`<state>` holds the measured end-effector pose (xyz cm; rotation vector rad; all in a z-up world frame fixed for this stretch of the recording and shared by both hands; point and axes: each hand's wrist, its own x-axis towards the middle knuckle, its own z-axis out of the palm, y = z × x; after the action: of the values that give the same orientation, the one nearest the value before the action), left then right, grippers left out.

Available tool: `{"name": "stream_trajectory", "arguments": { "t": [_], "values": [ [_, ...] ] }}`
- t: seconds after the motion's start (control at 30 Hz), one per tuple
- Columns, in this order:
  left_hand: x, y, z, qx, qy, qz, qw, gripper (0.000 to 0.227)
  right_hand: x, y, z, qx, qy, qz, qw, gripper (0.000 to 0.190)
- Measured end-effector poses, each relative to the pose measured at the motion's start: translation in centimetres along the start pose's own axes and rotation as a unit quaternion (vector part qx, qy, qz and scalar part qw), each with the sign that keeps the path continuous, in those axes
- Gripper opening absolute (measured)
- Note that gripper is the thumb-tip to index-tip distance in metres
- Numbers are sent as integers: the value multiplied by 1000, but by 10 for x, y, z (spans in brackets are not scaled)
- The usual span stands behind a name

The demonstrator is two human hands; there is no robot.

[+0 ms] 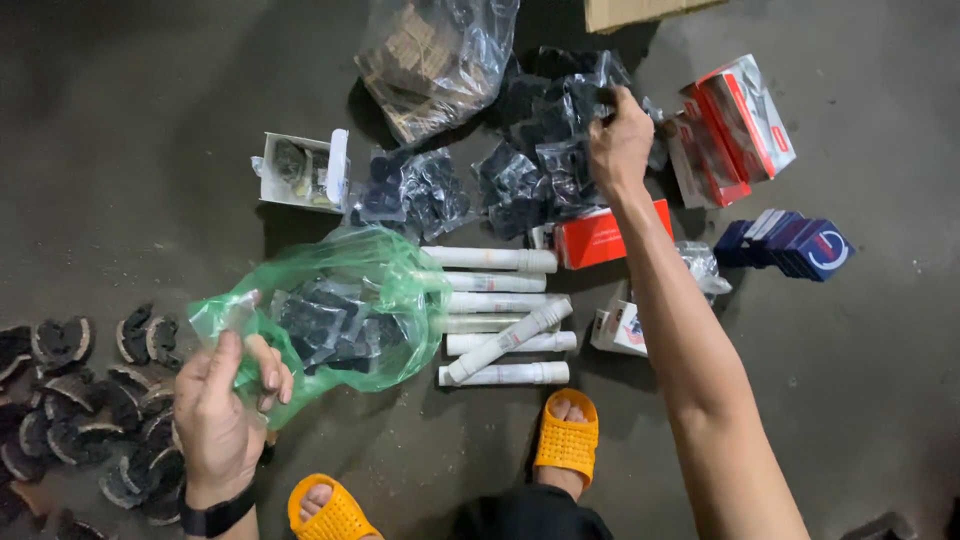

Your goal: The person sorts through a cardboard box filled with various packaged items, including small boxes and plastic-wrapped goods, and places them on the floor. They then move to a workbench area, pick up a green plastic bag, and transfer black plastic parts from the floor into the bag.

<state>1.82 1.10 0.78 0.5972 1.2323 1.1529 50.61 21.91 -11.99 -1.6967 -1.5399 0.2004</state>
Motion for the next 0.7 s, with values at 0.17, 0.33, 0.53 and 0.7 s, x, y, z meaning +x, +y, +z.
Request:
{"name": "stream_trajectory", "arguments": {
  "t": [0.17, 0.33, 0.53, 0.7],
  "values": [
    [-1, 1, 6, -51, -12, -13, 999, 39, 13, 30, 39, -228, -61, -242, 941, 59],
    [0, -10, 0, -25, 0, -15, 1000, 32, 19, 18, 17, -233, -164, -162, 945, 35],
    [2, -7, 9, -14, -9, -14, 1000, 30, 5, 12, -21, 202, -246, 151, 936, 24],
    [-2, -4, 4, -15, -6, 6, 1000, 33, -40, -70, -22, 256, -276, 215, 901, 21]
  ]
}}
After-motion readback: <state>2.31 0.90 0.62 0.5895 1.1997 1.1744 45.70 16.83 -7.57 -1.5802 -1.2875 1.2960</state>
